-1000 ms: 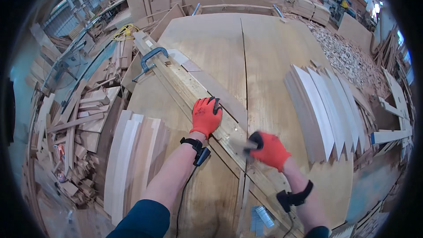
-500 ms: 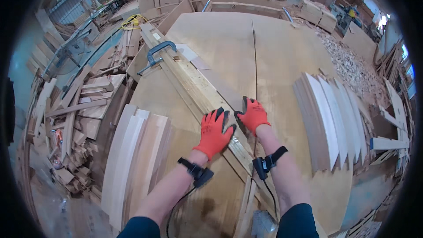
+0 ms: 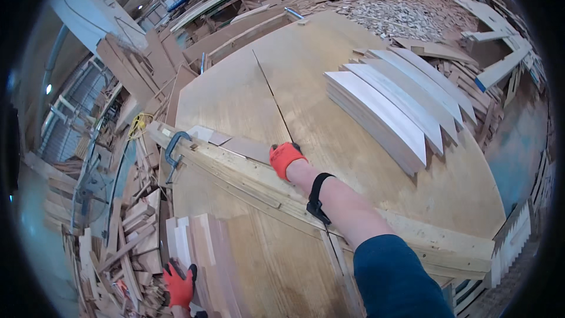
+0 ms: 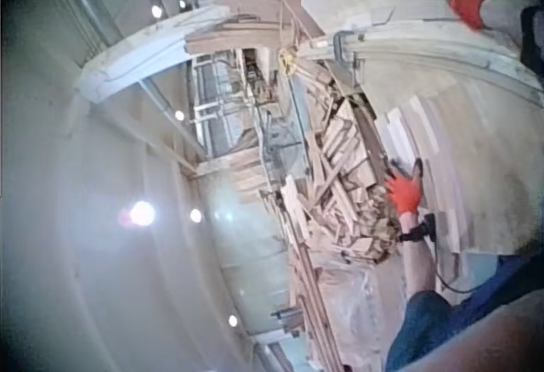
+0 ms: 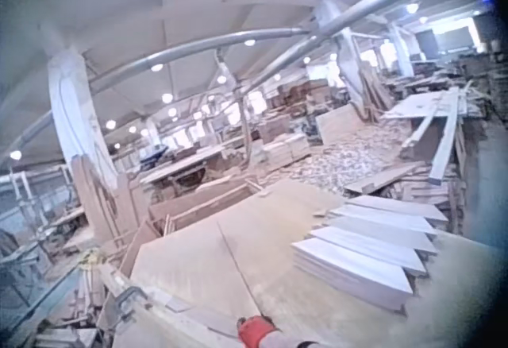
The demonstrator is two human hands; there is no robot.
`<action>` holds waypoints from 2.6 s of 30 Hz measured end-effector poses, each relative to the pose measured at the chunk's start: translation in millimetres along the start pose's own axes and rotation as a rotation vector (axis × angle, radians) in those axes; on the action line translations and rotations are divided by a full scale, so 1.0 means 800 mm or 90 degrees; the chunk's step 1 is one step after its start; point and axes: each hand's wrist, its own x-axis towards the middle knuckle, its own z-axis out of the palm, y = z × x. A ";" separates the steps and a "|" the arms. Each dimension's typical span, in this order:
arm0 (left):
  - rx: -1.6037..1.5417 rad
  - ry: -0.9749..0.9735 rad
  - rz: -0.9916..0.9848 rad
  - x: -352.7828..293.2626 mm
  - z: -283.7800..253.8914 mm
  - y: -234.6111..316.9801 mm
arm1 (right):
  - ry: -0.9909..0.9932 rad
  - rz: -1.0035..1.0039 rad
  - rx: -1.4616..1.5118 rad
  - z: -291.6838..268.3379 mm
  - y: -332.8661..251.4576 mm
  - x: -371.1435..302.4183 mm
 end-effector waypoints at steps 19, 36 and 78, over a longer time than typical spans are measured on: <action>-0.193 0.162 0.200 -0.009 0.022 -0.013 | 0.409 0.149 0.058 -0.112 0.198 -0.303; -0.024 -0.032 0.949 -0.105 0.014 0.342 | 0.285 -0.079 0.160 -0.117 0.052 -0.379; -0.143 0.193 0.344 0.069 0.243 0.223 | 0.269 0.293 0.177 0.106 0.072 -0.287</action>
